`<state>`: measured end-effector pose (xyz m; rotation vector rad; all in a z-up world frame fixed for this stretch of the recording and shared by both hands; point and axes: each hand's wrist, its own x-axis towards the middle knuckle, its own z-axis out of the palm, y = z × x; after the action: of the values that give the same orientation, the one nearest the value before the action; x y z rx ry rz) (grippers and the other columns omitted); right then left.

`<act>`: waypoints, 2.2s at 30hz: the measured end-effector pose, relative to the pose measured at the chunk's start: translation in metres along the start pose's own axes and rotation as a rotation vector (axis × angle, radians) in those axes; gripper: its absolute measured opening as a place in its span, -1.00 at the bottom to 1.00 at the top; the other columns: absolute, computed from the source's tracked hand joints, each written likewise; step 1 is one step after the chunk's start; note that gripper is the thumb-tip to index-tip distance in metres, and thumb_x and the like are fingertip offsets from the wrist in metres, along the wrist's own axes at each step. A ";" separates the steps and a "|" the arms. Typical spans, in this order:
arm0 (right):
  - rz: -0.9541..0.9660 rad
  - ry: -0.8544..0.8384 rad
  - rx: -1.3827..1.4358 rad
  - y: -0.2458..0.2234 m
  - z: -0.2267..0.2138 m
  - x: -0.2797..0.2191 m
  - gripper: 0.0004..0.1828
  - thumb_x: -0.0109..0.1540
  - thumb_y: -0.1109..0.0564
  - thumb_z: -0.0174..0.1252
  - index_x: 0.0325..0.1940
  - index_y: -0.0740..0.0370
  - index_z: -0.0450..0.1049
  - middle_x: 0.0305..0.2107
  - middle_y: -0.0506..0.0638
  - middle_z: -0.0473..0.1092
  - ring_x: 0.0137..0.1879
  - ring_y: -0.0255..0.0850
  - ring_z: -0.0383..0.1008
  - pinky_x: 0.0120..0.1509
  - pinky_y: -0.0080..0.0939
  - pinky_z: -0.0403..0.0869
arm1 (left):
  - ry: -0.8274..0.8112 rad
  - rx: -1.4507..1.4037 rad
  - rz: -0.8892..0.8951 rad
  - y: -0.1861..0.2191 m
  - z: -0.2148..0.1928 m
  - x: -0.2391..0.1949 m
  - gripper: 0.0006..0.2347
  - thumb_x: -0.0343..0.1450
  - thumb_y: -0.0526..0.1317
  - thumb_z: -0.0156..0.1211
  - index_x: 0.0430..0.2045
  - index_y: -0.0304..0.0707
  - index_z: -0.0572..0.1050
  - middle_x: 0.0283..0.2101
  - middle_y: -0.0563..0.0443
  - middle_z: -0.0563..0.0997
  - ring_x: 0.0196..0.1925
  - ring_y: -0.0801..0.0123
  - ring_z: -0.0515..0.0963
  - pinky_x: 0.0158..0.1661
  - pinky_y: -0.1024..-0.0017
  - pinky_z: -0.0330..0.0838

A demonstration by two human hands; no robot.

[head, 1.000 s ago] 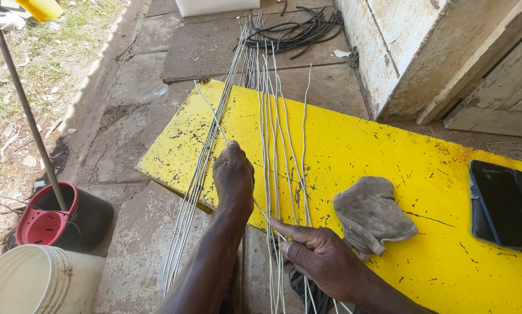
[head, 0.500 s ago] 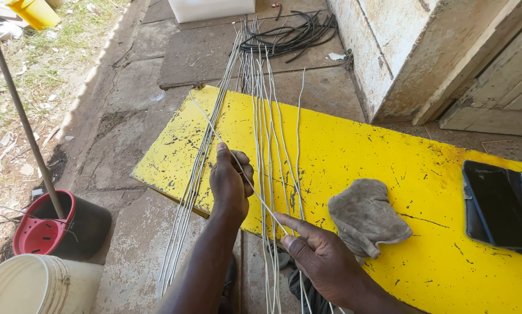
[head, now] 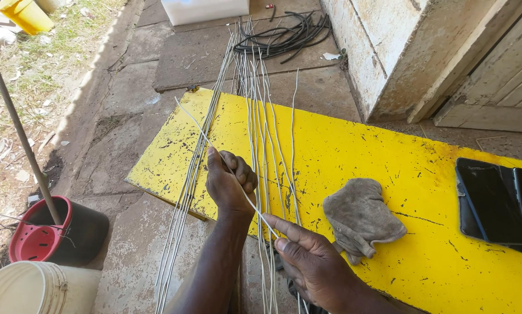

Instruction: Straightening and organizing long metal rods on a yellow workbench

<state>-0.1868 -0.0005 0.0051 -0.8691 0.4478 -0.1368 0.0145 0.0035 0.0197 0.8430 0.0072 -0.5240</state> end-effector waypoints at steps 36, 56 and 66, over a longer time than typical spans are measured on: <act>-0.024 0.281 -0.915 -0.018 0.005 -0.020 -0.35 0.33 -0.06 0.09 0.54 -0.41 0.51 -0.75 -0.22 -0.03 -0.59 -0.35 -0.06 -0.50 -0.21 0.07 | 0.071 0.240 -0.056 0.014 -0.026 0.028 -0.51 0.69 0.08 -0.23 -0.49 -0.23 0.51 -0.63 -0.02 0.41 -0.69 0.30 0.31 -0.64 0.34 0.16; -0.259 0.127 -0.305 -0.024 -0.032 0.008 -0.25 0.39 0.14 -0.08 0.72 0.07 0.10 -0.63 -0.18 0.00 -0.55 -0.40 0.00 -0.48 -0.35 0.07 | -0.416 0.567 -0.068 -0.042 0.002 -0.034 -0.47 0.67 -0.01 -0.31 -0.25 -0.38 0.69 -0.56 0.01 0.45 -0.68 0.42 0.35 -0.55 0.45 0.28; -0.130 0.102 -0.277 -0.028 -0.025 0.014 -0.28 0.39 0.12 -0.03 0.69 0.06 0.21 -0.66 -0.21 -0.10 -0.59 -0.43 -0.11 -0.56 -0.35 -0.08 | -0.138 0.379 -0.095 -0.017 0.003 0.001 -0.61 0.68 -0.03 -0.23 -0.54 -0.16 0.32 -0.67 0.06 0.29 -0.75 0.46 0.11 -0.72 0.43 0.01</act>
<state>-0.1832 -0.0400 0.0077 -1.1683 0.5126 -0.2436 0.0072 -0.0086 0.0089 1.1779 -0.1845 -0.6845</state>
